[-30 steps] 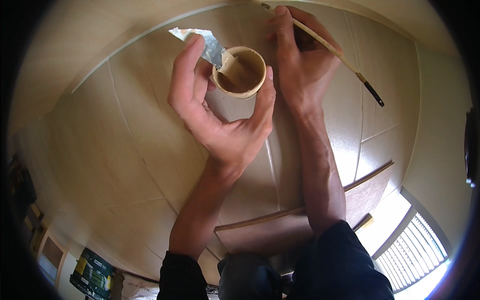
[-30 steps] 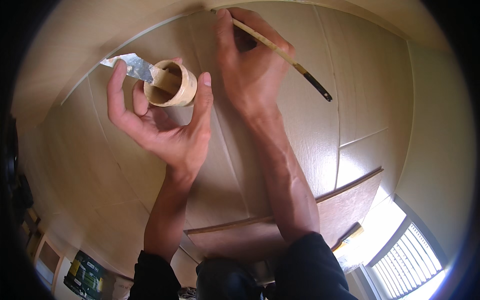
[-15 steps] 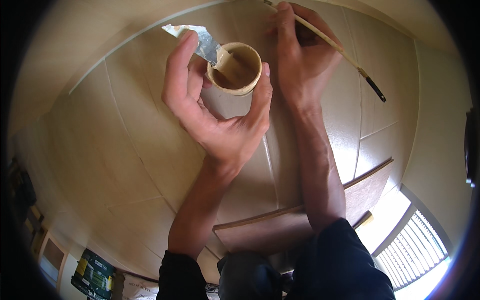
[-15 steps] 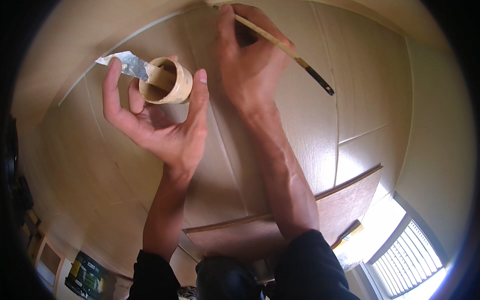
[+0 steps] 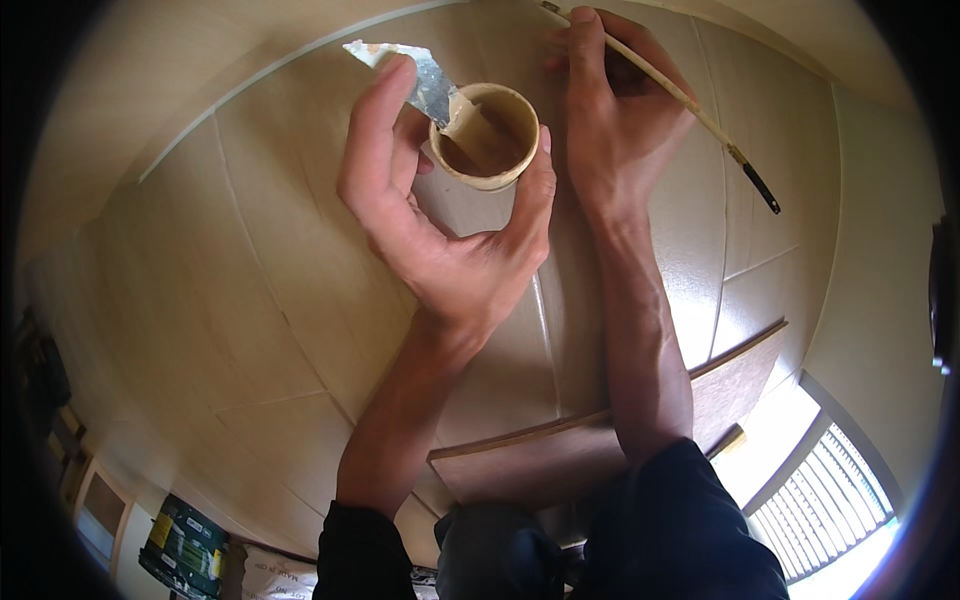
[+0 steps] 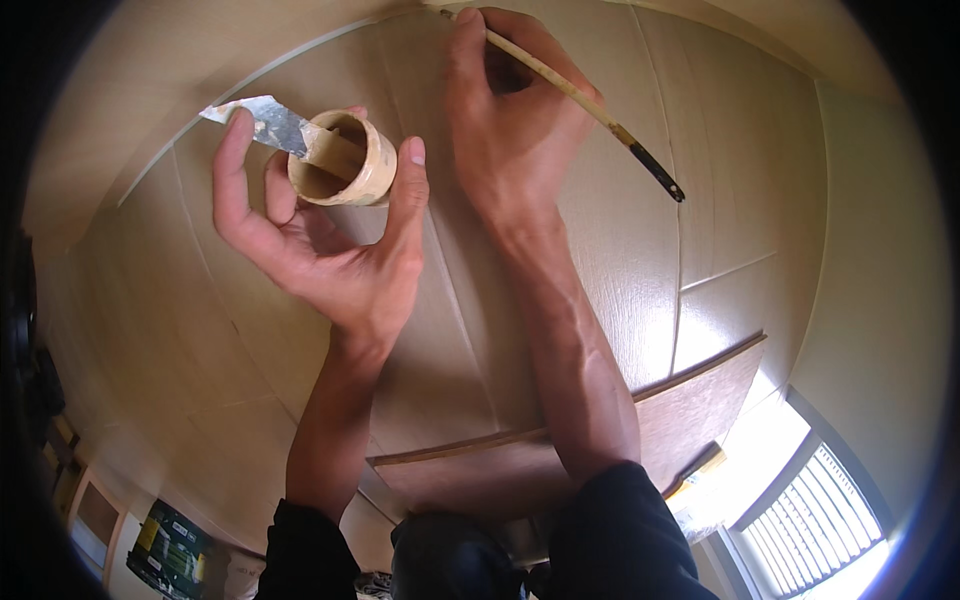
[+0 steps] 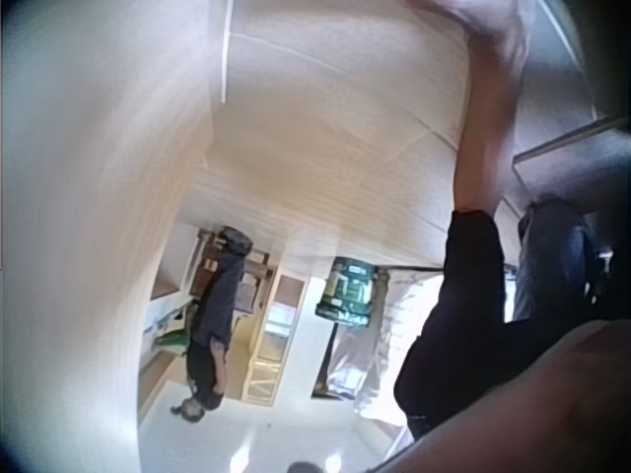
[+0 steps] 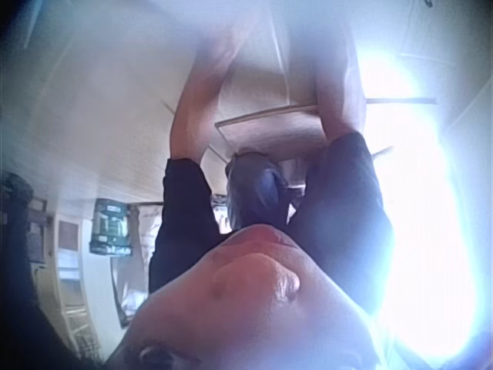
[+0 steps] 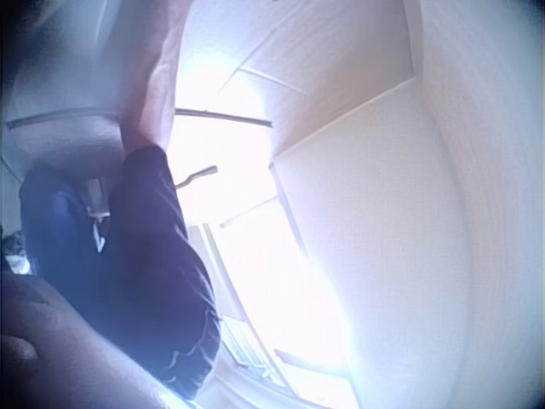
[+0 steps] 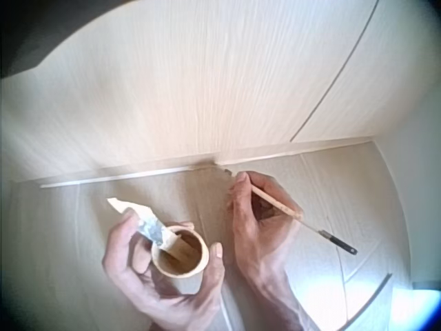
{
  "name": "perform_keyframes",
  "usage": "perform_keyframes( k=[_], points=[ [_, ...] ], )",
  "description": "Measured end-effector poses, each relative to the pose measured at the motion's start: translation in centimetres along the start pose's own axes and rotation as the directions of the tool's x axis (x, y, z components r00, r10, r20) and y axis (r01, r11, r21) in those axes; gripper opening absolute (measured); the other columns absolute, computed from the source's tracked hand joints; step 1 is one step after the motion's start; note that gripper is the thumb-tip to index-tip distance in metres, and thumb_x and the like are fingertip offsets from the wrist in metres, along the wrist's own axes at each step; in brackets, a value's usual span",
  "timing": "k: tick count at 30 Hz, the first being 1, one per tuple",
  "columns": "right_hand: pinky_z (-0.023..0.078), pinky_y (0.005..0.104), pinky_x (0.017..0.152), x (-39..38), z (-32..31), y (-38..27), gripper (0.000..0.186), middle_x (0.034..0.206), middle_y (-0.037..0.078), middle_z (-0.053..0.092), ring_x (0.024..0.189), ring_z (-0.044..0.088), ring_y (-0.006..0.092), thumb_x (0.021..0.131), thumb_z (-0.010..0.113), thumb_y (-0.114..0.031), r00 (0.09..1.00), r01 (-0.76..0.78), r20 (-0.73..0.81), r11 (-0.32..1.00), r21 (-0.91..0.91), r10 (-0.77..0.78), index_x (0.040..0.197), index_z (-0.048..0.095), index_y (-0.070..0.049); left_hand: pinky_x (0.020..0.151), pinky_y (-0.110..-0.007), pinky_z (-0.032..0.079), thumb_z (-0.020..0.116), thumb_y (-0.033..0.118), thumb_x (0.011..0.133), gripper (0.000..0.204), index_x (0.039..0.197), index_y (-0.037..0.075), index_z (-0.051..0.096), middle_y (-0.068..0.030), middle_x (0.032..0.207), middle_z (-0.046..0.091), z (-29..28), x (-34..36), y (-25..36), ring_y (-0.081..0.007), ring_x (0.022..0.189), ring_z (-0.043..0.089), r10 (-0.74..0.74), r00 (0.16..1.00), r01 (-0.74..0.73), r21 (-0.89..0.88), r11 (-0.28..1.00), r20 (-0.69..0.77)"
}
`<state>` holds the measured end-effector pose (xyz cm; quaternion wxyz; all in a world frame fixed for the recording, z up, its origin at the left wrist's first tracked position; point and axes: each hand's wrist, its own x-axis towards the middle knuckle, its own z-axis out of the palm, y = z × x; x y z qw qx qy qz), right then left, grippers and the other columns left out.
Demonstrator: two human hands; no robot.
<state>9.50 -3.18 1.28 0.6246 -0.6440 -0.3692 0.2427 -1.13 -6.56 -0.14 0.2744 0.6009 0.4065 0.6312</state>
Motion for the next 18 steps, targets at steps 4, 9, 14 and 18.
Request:
perform_keyframes(
  k=[4, 9, 14, 18],
  points=[
    [0.047, 0.0224, 0.058, -0.16, 0.0, 0.11, 0.019, 0.077, 0.005, 0.069, 0.066, 0.06, 0.0079, 0.101, 0.067, -0.011, 0.997, 0.064, 0.057, 0.996, -0.068, -0.06, 0.102, 0.071, 0.007, 0.088, -0.032, 0.056, 0.081, -0.013, 0.077, 0.095, 0.15, 0.001, 0.023, -0.022, 0.123, 0.057, -0.19, -0.05, 0.24, -0.0247, 0.102, 0.065, 0.001, 0.999, -0.004, 0.065, 0.998, 0.044],
    [0.048, 0.0226, 0.059, -0.18, -0.08, -0.28, 0.02, 0.078, 0.006, 0.07, 0.066, 0.06, 0.008, 0.101, 0.067, -0.012, 0.999, 0.004, 0.047, 0.997, -0.075, -0.001, 0.101, 0.071, 0.007, 0.088, -0.032, 0.057, 0.081, -0.014, 0.077, 0.095, 0.15, 0.001, 0.023, -0.0215, 0.127, 0.055, -0.29, 0.03, 0.28, -0.0252, 0.102, 0.065, -0.004, 0.999, 0.0, 0.079, 0.997, 0.05],
    [0.048, 0.0235, 0.059, -0.15, 0.02, -0.13, 0.022, 0.079, 0.006, 0.071, 0.067, 0.061, 0.009, 0.101, 0.068, -0.013, 0.996, 0.061, 0.063, 0.998, -0.004, -0.06, 0.101, 0.072, 0.008, 0.089, -0.033, 0.056, 0.081, -0.013, 0.077, 0.095, 0.15, 0.001, 0.023, -0.0217, 0.127, 0.055, 0.03, 0.1, 0.27, -0.0255, 0.102, 0.065, 0.005, 1.0, -0.007, 0.057, 0.998, 0.024],
    [0.049, 0.0251, 0.06, -0.16, 0.02, 0.45, 0.021, 0.08, 0.008, 0.071, 0.067, 0.061, 0.0097, 0.1, 0.069, -0.014, 0.982, 0.127, 0.155, 0.986, -0.107, -0.109, 0.103, 0.073, 0.007, 0.09, -0.033, 0.056, 0.081, -0.013, 0.077, 0.095, 0.151, 0.001, 0.023, -0.0224, 0.127, 0.056, -0.12, 0.03, 0.2, -0.0257, 0.103, 0.065, -0.001, 0.999, -0.001, 0.061, 0.998, 0.033]
  ],
)
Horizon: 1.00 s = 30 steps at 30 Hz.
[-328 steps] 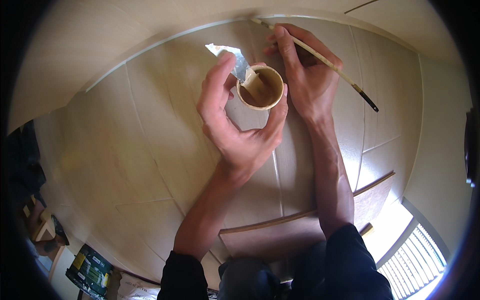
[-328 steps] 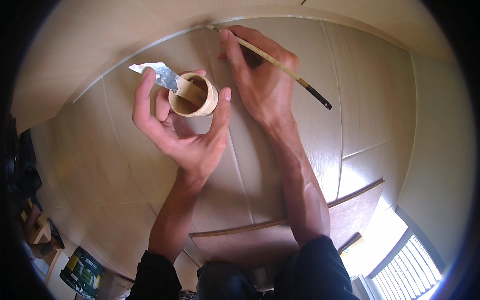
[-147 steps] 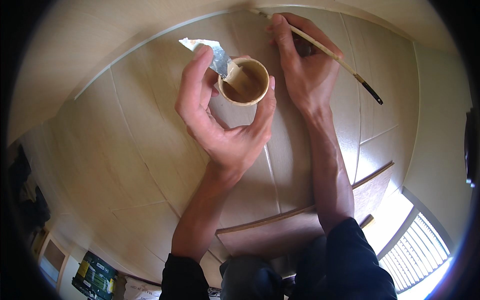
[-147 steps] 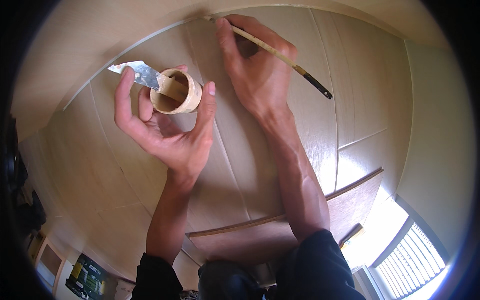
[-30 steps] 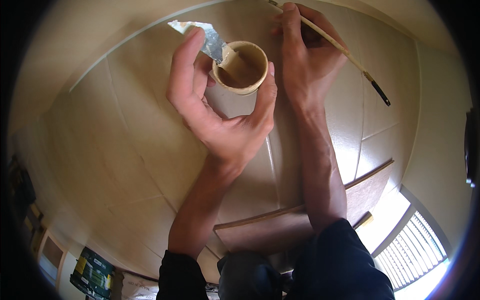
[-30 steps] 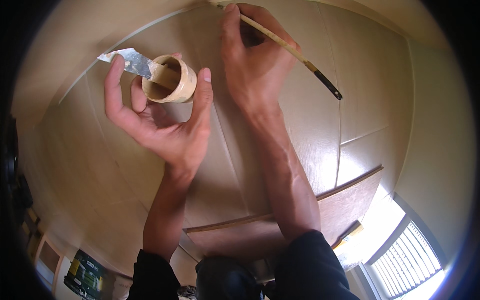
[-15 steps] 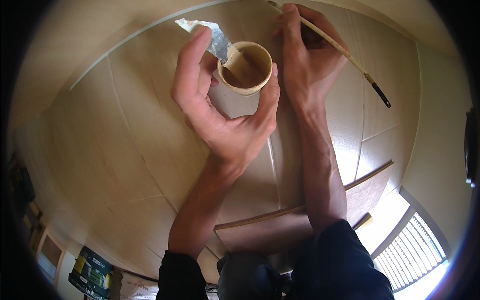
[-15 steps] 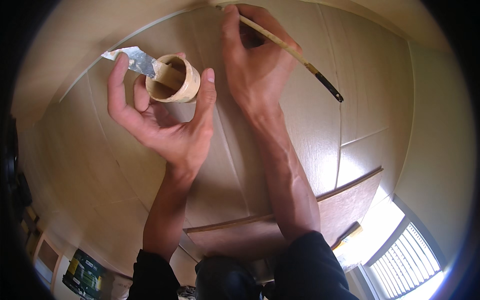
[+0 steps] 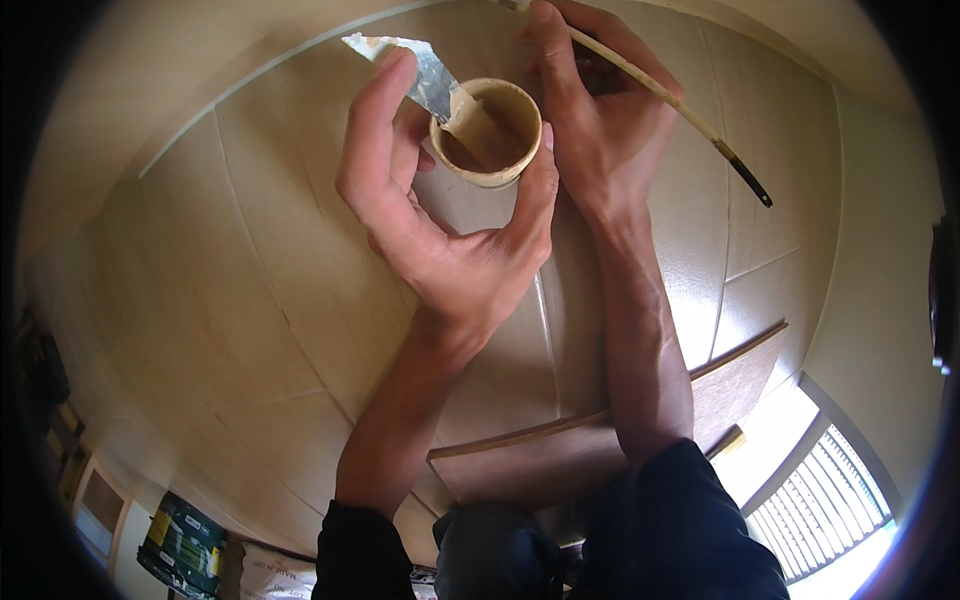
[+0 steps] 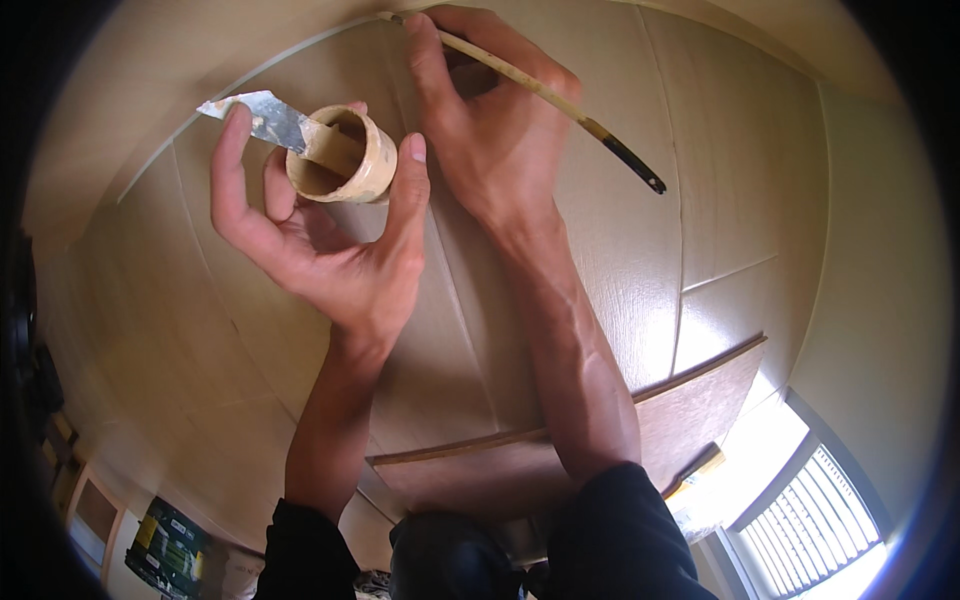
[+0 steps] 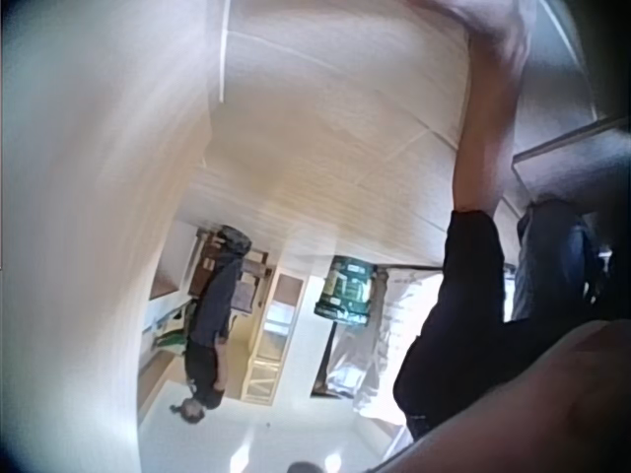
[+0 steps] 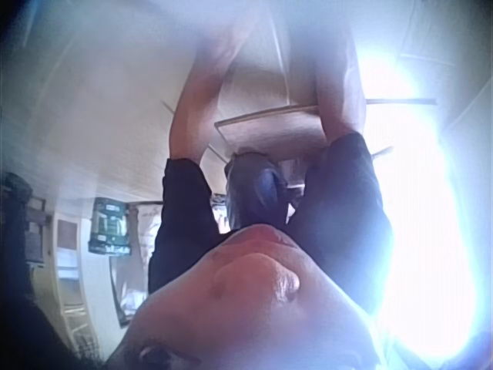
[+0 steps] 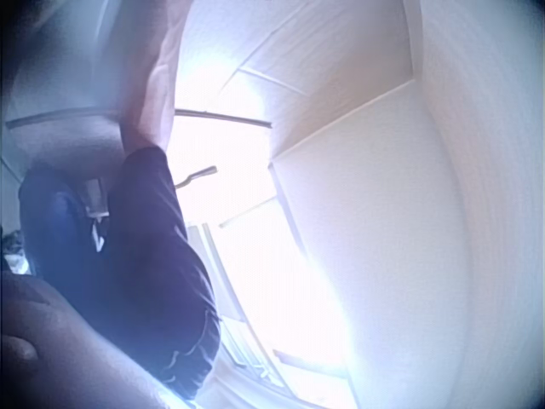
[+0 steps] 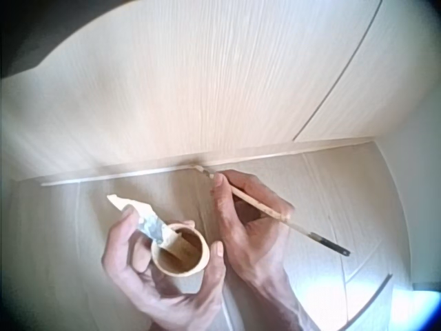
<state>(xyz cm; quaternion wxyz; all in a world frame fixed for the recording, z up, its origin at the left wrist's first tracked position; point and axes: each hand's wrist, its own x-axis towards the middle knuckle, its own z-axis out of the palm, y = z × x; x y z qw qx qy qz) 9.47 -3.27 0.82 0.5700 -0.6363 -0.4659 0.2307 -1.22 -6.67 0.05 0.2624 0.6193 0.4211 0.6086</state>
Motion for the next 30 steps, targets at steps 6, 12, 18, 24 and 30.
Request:
perform_keyframes(
  k=[6, 12, 18, 24, 30],
  points=[
    [0.049, 0.0259, 0.059, 0.4, -0.1, 0.0, 0.02, 0.078, 0.009, 0.072, 0.067, 0.06, 0.0091, 0.099, 0.07, -0.013, 0.998, 0.068, 0.019, 0.995, -0.067, -0.067, 0.103, 0.073, 0.007, 0.093, -0.034, 0.056, 0.082, -0.011, 0.078, 0.096, 0.152, 0.002, 0.022, -0.0233, 0.122, 0.059, -0.1, -0.2, 0.1, -0.0258, 0.106, 0.065, -0.047, 0.999, 0.047, 0.01, 0.999, 0.001],
    [0.049, 0.0263, 0.058, 0.1, -0.3, -0.8, 0.02, 0.077, 0.01, 0.072, 0.065, 0.06, 0.009, 0.099, 0.07, -0.013, 0.996, -0.084, -0.016, 0.996, -0.022, 0.083, 0.102, 0.074, 0.006, 0.094, -0.034, 0.055, 0.083, -0.011, 0.078, 0.096, 0.152, 0.003, 0.022, -0.0237, 0.122, 0.06, -0.2, -0.1, 0.4, -0.0264, 0.107, 0.065, -0.064, 0.998, 0.064, 0.031, 0.997, 0.008],
    [0.049, 0.0261, 0.058, 0.2, -0.3, 0.0, 0.021, 0.077, 0.009, 0.072, 0.065, 0.06, 0.009, 0.099, 0.07, -0.014, 1.0, 0.02, 0.017, 0.997, -0.081, -0.018, 0.102, 0.073, 0.007, 0.093, -0.033, 0.055, 0.083, -0.011, 0.078, 0.096, 0.152, 0.003, 0.022, -0.0231, 0.121, 0.061, -0.1, 0.0, 0.4, -0.026, 0.107, 0.065, -0.069, 0.998, 0.069, 0.057, 0.996, -0.006],
    [0.049, 0.0256, 0.058, 0.1, -0.4, 0.2, 0.021, 0.077, 0.009, 0.072, 0.066, 0.061, 0.0091, 0.099, 0.069, -0.014, 0.998, -0.022, -0.06, 1.0, -0.018, 0.021, 0.102, 0.073, 0.007, 0.093, -0.034, 0.055, 0.083, -0.012, 0.078, 0.096, 0.151, 0.003, 0.023, -0.0228, 0.121, 0.06, -0.2, -0.1, 0.4, -0.026, 0.107, 0.065, -0.067, 0.998, 0.066, 0.046, 0.997, 0.012],
    [0.048, 0.0245, 0.057, 0.3, -0.2, 0.3, 0.02, 0.077, 0.006, 0.07, 0.065, 0.058, 0.0083, 0.099, 0.069, -0.013, 0.997, 0.046, -0.055, 0.996, -0.079, -0.05, 0.102, 0.073, 0.007, 0.093, -0.034, 0.055, 0.083, -0.012, 0.078, 0.096, 0.151, 0.003, 0.023, -0.0223, 0.122, 0.059, -0.2, -0.1, 0.4, -0.0258, 0.108, 0.064, -0.057, 0.998, 0.057, 0.047, 0.997, 0.016]
  ],
)
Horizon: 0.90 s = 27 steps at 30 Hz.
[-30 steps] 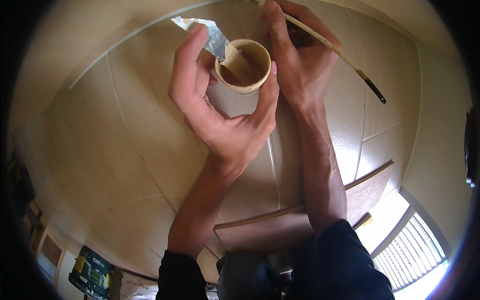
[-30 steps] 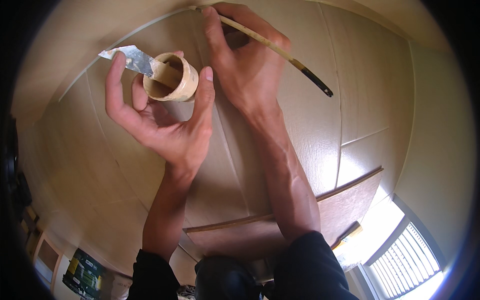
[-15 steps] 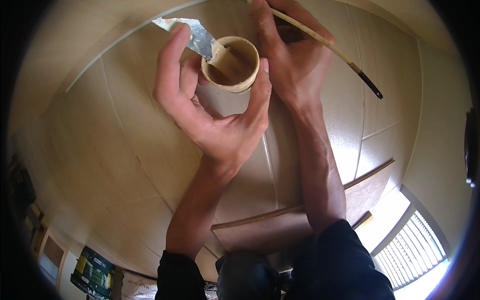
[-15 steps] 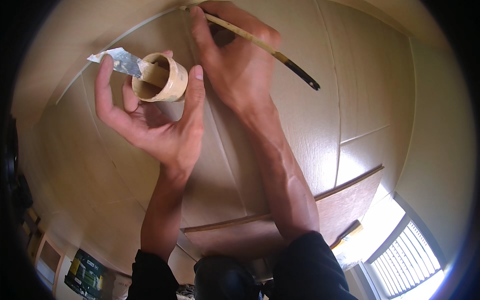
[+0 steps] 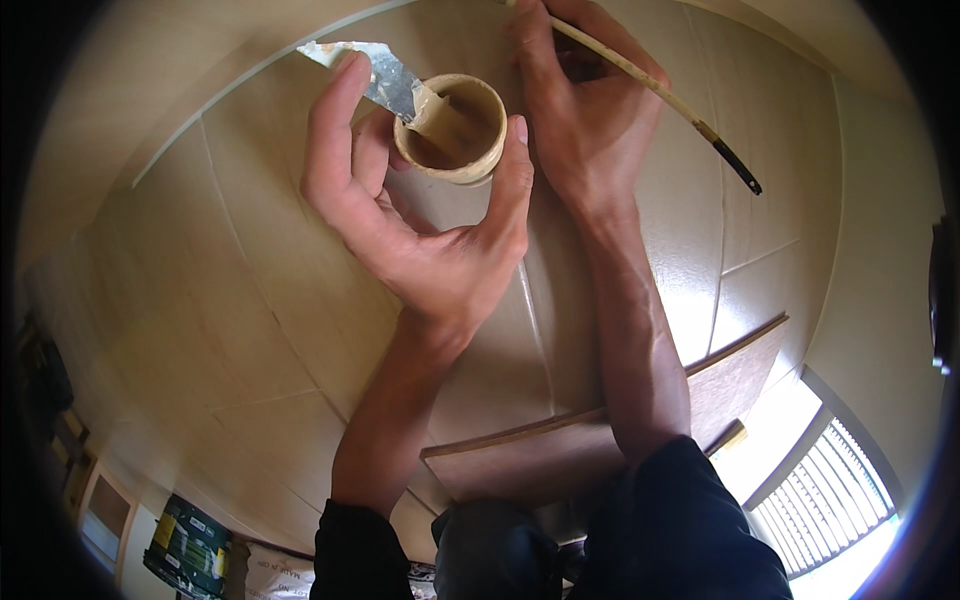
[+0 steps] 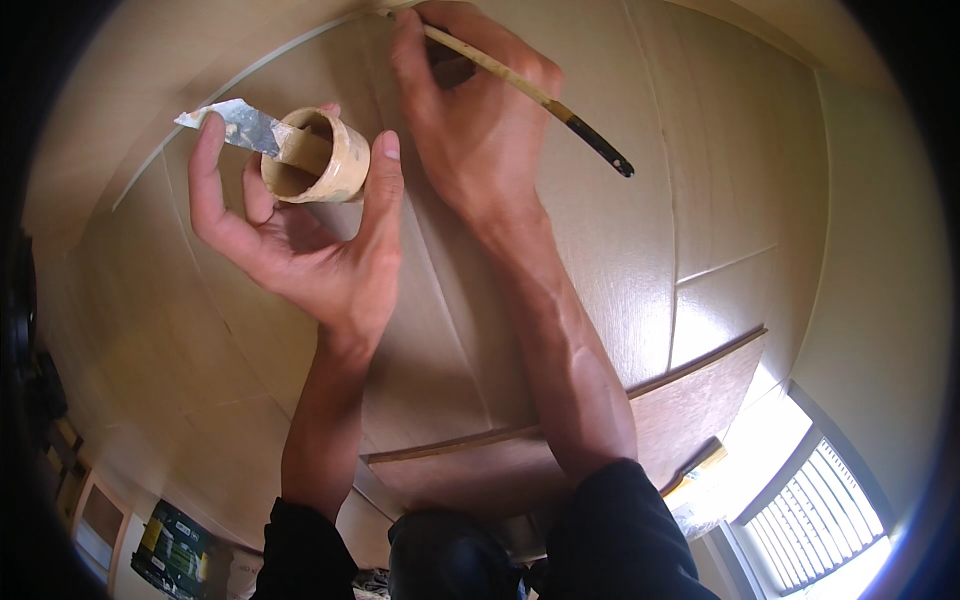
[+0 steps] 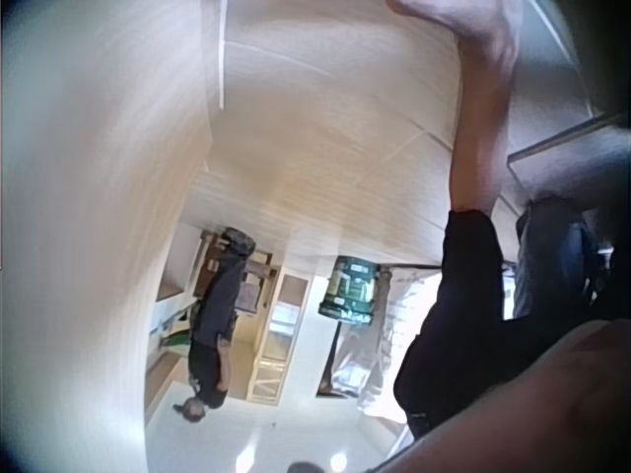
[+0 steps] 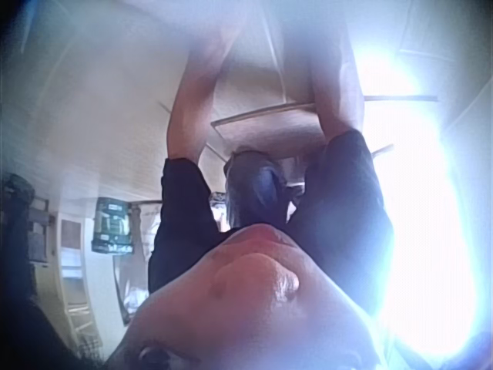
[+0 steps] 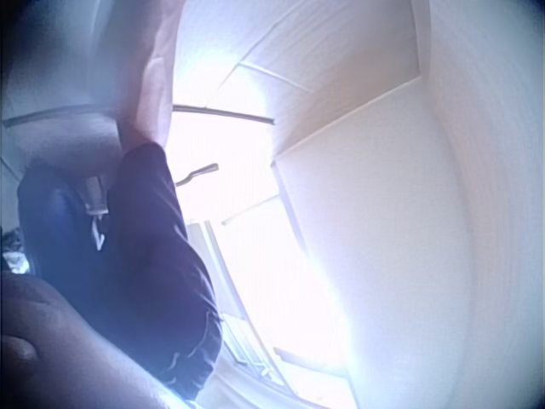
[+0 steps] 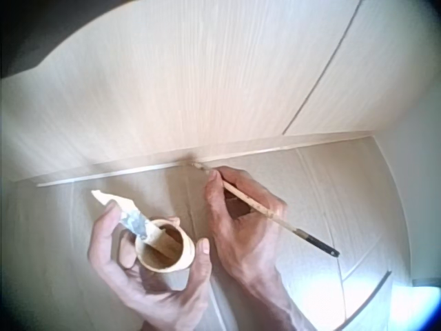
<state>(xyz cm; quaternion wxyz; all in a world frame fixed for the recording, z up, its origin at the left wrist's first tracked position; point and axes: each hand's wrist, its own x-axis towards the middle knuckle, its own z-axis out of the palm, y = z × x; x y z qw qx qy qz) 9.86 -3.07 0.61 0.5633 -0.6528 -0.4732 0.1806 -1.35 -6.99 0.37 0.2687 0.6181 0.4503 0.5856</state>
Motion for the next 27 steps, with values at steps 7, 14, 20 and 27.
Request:
perform_keyframes(
  k=[7, 14, 20, 27],
  points=[
    [0.047, 0.0244, 0.057, -0.2, -0.3, -0.9, 0.02, 0.076, 0.005, 0.07, 0.064, 0.058, 0.0084, 0.1, 0.069, -0.012, 0.996, -0.092, -0.012, 0.993, 0.075, 0.093, 0.102, 0.073, 0.007, 0.092, -0.034, 0.055, 0.082, -0.012, 0.078, 0.096, 0.152, 0.003, 0.022, -0.022, 0.123, 0.059, 0.1, 0.1, 0.0, -0.0252, 0.107, 0.064, 0.008, 1.0, -0.008, -0.013, 1.0, -0.007],
    [0.045, 0.0232, 0.056, -0.1, -0.1, -0.8, 0.02, 0.076, 0.005, 0.069, 0.063, 0.058, 0.0074, 0.1, 0.068, -0.012, 0.986, -0.146, -0.067, 0.985, 0.095, 0.153, 0.1, 0.072, 0.007, 0.091, -0.033, 0.055, 0.082, -0.012, 0.079, 0.096, 0.152, 0.004, 0.022, -0.0217, 0.122, 0.059, 0.0, -0.1, 0.0, -0.0247, 0.106, 0.064, 0.001, 1.0, -0.001, -0.013, 1.0, 0.001],
    [0.048, 0.0242, 0.058, -0.3, -0.5, -1.0, 0.02, 0.079, 0.007, 0.071, 0.067, 0.06, 0.0082, 0.1, 0.068, -0.013, 0.989, -0.127, -0.071, 0.989, 0.074, 0.132, 0.101, 0.072, 0.007, 0.084, -0.033, 0.051, 0.085, -0.006, 0.075, 0.092, 0.147, -0.002, 0.029, -0.0224, 0.139, 0.048, 0.4, 0.0, -0.5, -0.0251, 0.101, 0.065, 0.021, 0.998, -0.024, -0.049, 0.999, -0.053],
    [0.054, 0.0296, 0.065, 0.0, 0.1, 0.1, 0.022, 0.084, 0.014, 0.075, 0.072, 0.065, 0.0148, 0.1, 0.069, -0.014, 0.993, 0.062, 0.095, 0.993, 0.096, -0.071, 0.104, 0.073, 0.007, 0.093, -0.034, 0.054, 0.082, -0.011, 0.078, 0.095, 0.151, 0.002, 0.023, -0.0225, 0.121, 0.06, 0.0, 0.0, -0.1, -0.0249, 0.106, 0.064, 0.016, 1.0, -0.016, -0.01, 1.0, 0.001]
  ],
)
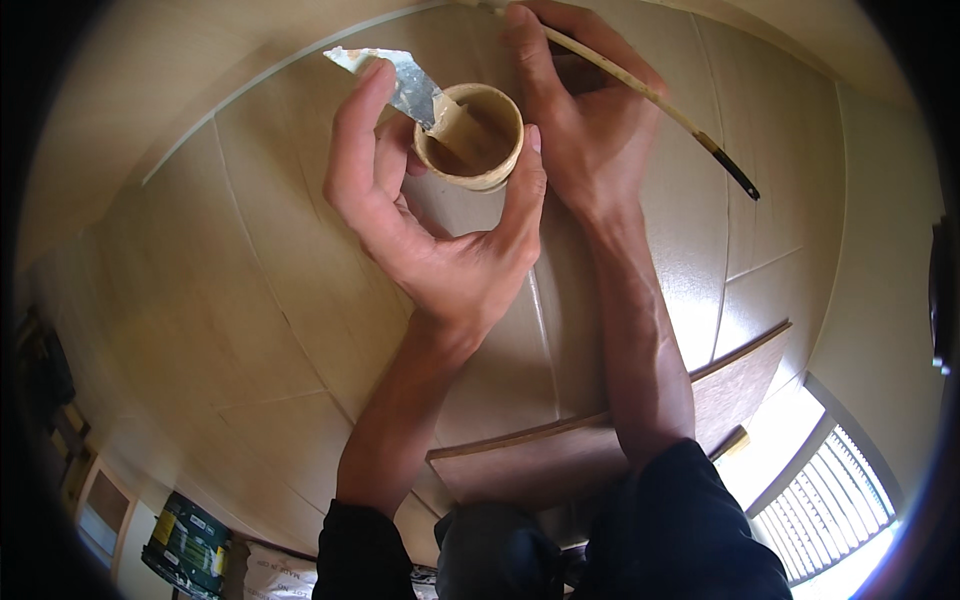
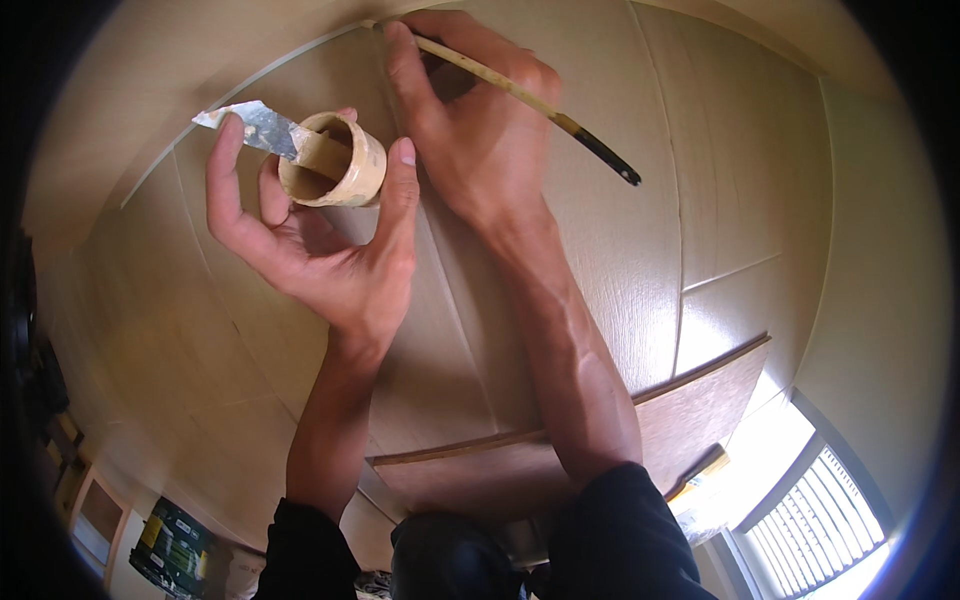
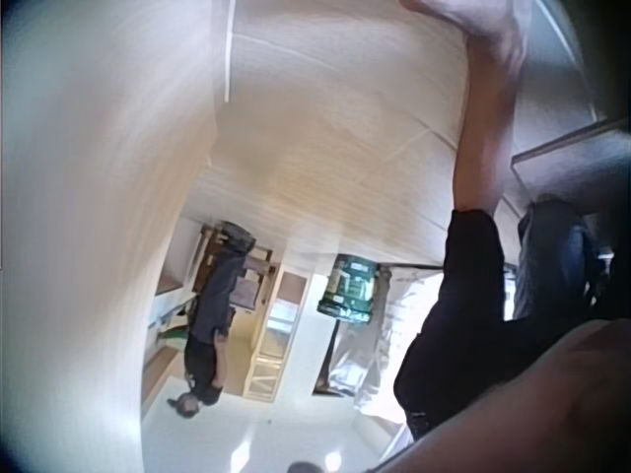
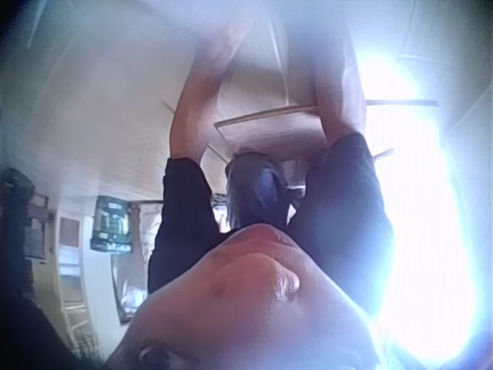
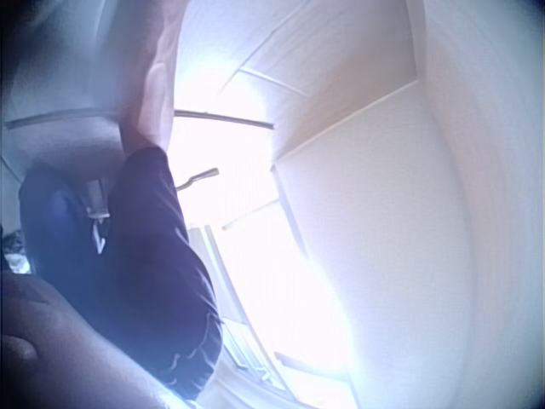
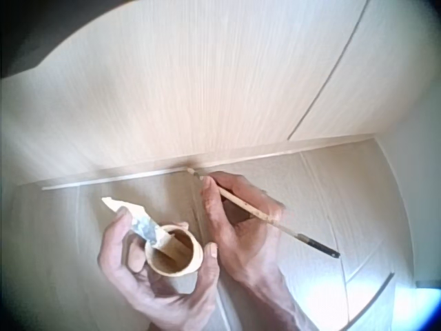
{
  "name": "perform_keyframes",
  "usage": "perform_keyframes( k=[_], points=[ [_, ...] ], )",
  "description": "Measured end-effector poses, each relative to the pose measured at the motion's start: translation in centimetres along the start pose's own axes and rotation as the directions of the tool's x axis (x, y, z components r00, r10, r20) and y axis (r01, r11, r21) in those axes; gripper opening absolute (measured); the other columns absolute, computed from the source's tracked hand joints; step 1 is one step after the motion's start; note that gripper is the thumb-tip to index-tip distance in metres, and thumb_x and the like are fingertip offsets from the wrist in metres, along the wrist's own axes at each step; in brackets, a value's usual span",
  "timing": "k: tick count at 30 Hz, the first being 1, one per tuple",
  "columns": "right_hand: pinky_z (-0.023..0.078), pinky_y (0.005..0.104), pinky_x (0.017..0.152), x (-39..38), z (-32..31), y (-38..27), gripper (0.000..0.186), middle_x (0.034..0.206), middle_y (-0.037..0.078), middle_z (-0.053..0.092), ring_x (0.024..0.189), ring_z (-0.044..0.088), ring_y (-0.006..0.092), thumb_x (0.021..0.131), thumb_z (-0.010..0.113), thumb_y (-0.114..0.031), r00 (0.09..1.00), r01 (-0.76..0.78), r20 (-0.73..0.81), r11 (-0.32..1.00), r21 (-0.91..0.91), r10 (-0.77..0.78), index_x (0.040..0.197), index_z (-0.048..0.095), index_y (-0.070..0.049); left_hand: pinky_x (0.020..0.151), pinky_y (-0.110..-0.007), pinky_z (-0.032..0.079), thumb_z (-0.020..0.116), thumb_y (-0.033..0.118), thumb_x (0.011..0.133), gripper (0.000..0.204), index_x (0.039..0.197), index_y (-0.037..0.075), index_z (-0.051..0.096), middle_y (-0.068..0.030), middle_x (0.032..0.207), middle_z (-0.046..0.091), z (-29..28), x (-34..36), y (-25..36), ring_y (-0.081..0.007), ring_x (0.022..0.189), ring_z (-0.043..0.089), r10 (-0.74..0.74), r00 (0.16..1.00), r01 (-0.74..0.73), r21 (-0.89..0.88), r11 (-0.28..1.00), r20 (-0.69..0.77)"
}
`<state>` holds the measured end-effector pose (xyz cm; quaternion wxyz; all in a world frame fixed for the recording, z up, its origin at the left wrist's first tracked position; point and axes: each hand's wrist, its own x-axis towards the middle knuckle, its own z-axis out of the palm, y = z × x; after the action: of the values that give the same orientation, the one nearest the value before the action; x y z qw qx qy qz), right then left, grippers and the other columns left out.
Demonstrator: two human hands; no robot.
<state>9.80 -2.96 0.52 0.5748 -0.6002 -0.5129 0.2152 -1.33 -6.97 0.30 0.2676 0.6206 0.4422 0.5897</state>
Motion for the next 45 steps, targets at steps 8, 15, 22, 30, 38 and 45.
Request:
perform_keyframes(
  k=[8, 15, 22, 30, 38, 45],
  points=[
    [0.054, 0.03, 0.065, 0.3, 0.2, -0.3, 0.021, 0.085, 0.015, 0.075, 0.072, 0.066, 0.0144, 0.099, 0.069, -0.014, 1.0, -0.018, -0.009, 0.999, -0.049, 0.018, 0.103, 0.074, 0.007, 0.094, -0.034, 0.055, 0.082, -0.011, 0.079, 0.095, 0.152, 0.003, 0.022, -0.0235, 0.122, 0.059, 0.0, 0.1, 0.1, -0.0252, 0.106, 0.065, -0.009, 1.0, 0.009, -0.006, 1.0, 0.004],
    [0.054, 0.0302, 0.063, -0.1, -0.3, -1.4, 0.021, 0.082, 0.014, 0.075, 0.07, 0.066, 0.0139, 0.099, 0.069, -0.014, 0.998, -0.059, -0.036, 0.988, -0.14, 0.055, 0.103, 0.074, 0.006, 0.093, -0.034, 0.055, 0.082, -0.011, 0.078, 0.096, 0.152, 0.003, 0.023, -0.0228, 0.121, 0.06, 0.1, 0.1, -0.1, -0.0251, 0.106, 0.065, 0.0, 1.0, 0.0, -0.02, 1.0, 0.005],
    [0.053, 0.0295, 0.061, -0.1, -0.1, -0.9, 0.021, 0.081, 0.012, 0.074, 0.068, 0.064, 0.013, 0.1, 0.069, -0.015, 0.99, -0.114, -0.091, 0.988, -0.108, 0.104, 0.101, 0.074, 0.005, 0.092, -0.033, 0.055, 0.082, -0.012, 0.078, 0.096, 0.152, 0.003, 0.023, -0.022, 0.12, 0.06, 0.1, 0.0, -0.1, -0.0248, 0.104, 0.065, -0.001, 1.0, 0.001, -0.015, 1.0, -0.004],
    [0.051, 0.0278, 0.06, 0.1, 0.1, -0.5, 0.024, 0.078, 0.01, 0.072, 0.067, 0.062, 0.0106, 0.1, 0.069, -0.019, 0.995, -0.013, -0.1, 0.994, -0.107, 0.003, 0.101, 0.074, 0.005, 0.093, -0.034, 0.054, 0.082, -0.012, 0.079, 0.095, 0.152, 0.003, 0.022, -0.022, 0.12, 0.06, 0.0, 0.0, -0.2, -0.0245, 0.105, 0.065, 0.004, 1.0, -0.004, -0.009, 1.0, 0.005],
    [0.048, 0.0261, 0.059, -0.1, -0.5, -1.4, 0.022, 0.077, 0.007, 0.07, 0.066, 0.058, 0.0093, 0.099, 0.07, -0.016, 0.945, -0.264, -0.192, 0.964, 0.019, 0.263, 0.101, 0.073, 0.006, 0.093, -0.034, 0.055, 0.082, -0.012, 0.079, 0.095, 0.152, 0.003, 0.022, -0.0219, 0.121, 0.06, 0.0, 0.1, 0.1, -0.0247, 0.105, 0.064, -0.016, 1.0, 0.016, -0.004, 1.0, -0.002],
    [0.046, 0.0236, 0.059, -0.3, -0.4, -0.2, 0.021, 0.077, 0.004, 0.069, 0.066, 0.057, 0.0073, 0.1, 0.069, -0.014, 0.989, -0.083, -0.133, 0.994, -0.074, 0.073, 0.1, 0.072, 0.007, 0.091, -0.034, 0.054, 0.083, -0.01, 0.077, 0.095, 0.151, 0.002, 0.024, -0.022, 0.127, 0.056, 0.2, -0.1, -0.2, -0.0254, 0.105, 0.064, -0.011, 1.0, 0.01, -0.027, 1.0, -0.021]
  ],
)
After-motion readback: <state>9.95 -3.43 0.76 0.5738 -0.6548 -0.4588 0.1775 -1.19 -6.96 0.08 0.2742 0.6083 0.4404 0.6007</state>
